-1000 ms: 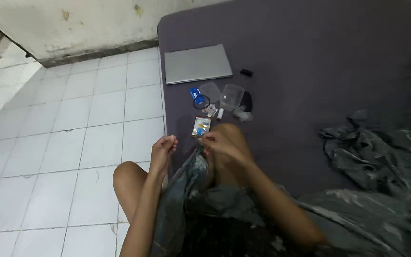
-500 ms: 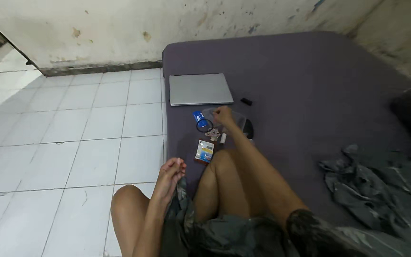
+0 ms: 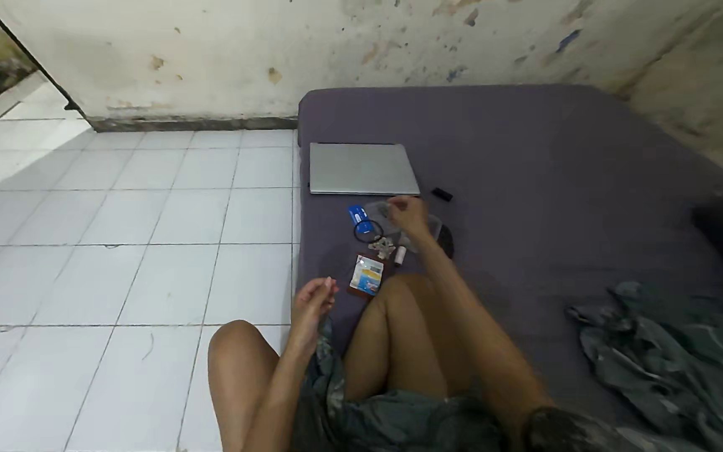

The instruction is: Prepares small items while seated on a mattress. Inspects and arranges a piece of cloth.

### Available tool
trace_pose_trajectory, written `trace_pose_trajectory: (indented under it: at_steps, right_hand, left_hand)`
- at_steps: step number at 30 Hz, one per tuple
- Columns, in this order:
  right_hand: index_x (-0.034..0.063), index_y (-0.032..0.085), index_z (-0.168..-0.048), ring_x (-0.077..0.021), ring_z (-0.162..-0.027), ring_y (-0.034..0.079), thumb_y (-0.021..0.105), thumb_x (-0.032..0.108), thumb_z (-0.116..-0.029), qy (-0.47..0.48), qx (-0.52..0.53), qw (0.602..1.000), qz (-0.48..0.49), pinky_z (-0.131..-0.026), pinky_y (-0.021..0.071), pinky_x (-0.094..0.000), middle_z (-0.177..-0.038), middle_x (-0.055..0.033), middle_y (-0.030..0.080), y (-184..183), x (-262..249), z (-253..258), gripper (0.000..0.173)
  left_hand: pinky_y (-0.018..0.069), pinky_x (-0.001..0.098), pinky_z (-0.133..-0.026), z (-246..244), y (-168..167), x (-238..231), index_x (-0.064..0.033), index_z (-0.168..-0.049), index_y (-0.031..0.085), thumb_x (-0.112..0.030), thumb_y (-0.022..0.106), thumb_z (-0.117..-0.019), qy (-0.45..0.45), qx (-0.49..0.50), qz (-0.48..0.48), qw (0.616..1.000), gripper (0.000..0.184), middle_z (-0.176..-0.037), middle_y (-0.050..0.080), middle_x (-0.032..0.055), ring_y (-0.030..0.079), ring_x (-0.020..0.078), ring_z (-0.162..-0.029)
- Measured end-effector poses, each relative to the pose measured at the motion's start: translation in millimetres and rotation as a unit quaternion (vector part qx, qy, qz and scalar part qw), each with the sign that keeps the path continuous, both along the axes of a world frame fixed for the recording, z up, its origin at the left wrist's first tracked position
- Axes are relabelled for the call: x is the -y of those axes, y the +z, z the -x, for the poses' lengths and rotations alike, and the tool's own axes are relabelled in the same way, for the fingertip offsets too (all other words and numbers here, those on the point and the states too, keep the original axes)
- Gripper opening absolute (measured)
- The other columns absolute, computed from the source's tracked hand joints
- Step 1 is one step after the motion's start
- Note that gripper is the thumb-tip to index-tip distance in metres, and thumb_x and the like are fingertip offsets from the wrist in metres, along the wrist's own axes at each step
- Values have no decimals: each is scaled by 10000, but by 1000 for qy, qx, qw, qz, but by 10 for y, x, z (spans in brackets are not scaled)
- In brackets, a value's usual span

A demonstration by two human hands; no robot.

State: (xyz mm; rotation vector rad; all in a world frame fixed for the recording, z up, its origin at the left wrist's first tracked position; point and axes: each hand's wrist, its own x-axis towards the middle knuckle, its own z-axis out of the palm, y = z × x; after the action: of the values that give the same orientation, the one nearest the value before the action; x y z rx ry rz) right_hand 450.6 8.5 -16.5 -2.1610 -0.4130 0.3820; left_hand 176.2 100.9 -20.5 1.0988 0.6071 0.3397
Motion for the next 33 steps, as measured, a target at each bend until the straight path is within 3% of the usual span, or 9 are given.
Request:
trace_pose_trajectory:
  at_steps: [3,5,7,10,13,17,22,25,33]
  right_hand:
    - [-116,646,-1211,-261,-891,685,555,109,-1043,95,-9,995,-43,-830,568,-394,-1132,-259,677,70,191,743,295]
    - [-123,675,-1165,-207,-861,675,563,100,-1033,141,-19,987,-72,-800,562,-339,-1104,-244,690,82,326,1196,282]
    - [-113,695,-1114,-118,-832,633,562,87,-1030,145,-30,984,-103,-761,534,-251,-1082,-201,680,106,436,1535,254]
    - [-104,717,-1053,-71,-864,628,564,86,-1025,114,-39,982,-148,-774,518,-208,-1083,-173,691,104,515,1816,245]
    - [-96,725,-1054,-134,-949,647,609,124,-1014,108,-49,983,-138,-834,528,-257,-1121,-190,692,127,550,1915,252]
    - [-71,750,-1014,-168,-931,648,704,115,-949,122,-36,985,-119,-804,525,-278,-1087,-190,706,116,540,1973,202]
    - [-82,743,-988,-169,-957,651,665,51,-961,95,-20,987,-128,-828,524,-275,-1082,-198,703,75,533,2037,156]
    - [-87,747,-1002,-195,-964,653,620,39,-979,82,11,988,-134,-827,520,-294,-1096,-220,700,27,548,2053,180]
    - [-58,744,-907,-79,-958,626,730,1,-884,3,-81,979,-187,-838,511,-222,-1020,-114,695,-34,662,2056,65]
  left_hand:
    - [491,153,-707,-31,-111,73,53,-1026,682,-54,564,-1018,65,10,-137,988,159,-865,672,-20,593,-32,-753]
    - [474,136,-704,-48,-166,119,74,-1008,690,-54,592,-999,87,30,-196,976,161,-845,665,-16,573,-52,-746]
    - [465,124,-696,-55,-189,159,78,-999,692,-44,591,-995,91,47,-214,972,159,-830,661,-23,562,-65,-737]
    - [462,118,-689,-57,-224,205,84,-991,691,-35,591,-987,90,66,-228,967,155,-820,660,-26,561,-71,-731]
    - [475,123,-710,-49,-251,251,78,-978,693,-40,602,-981,92,75,-243,963,150,-818,663,-20,575,-66,-748]
    - [480,129,-708,-29,-284,299,85,-975,699,-41,619,-971,89,78,-255,960,149,-826,673,1,577,-54,-744]
    - [475,129,-717,-18,-292,326,91,-984,699,-42,620,-971,81,77,-245,963,156,-844,682,18,579,-51,-754]
    - [449,116,-664,-11,-262,338,77,-974,691,-38,601,-983,71,59,-206,974,147,-811,653,-23,546,-67,-701]
    - [528,197,-765,15,-121,347,90,-1077,643,-50,519,-1045,-15,4,-81,997,190,-953,672,39,619,16,-801]
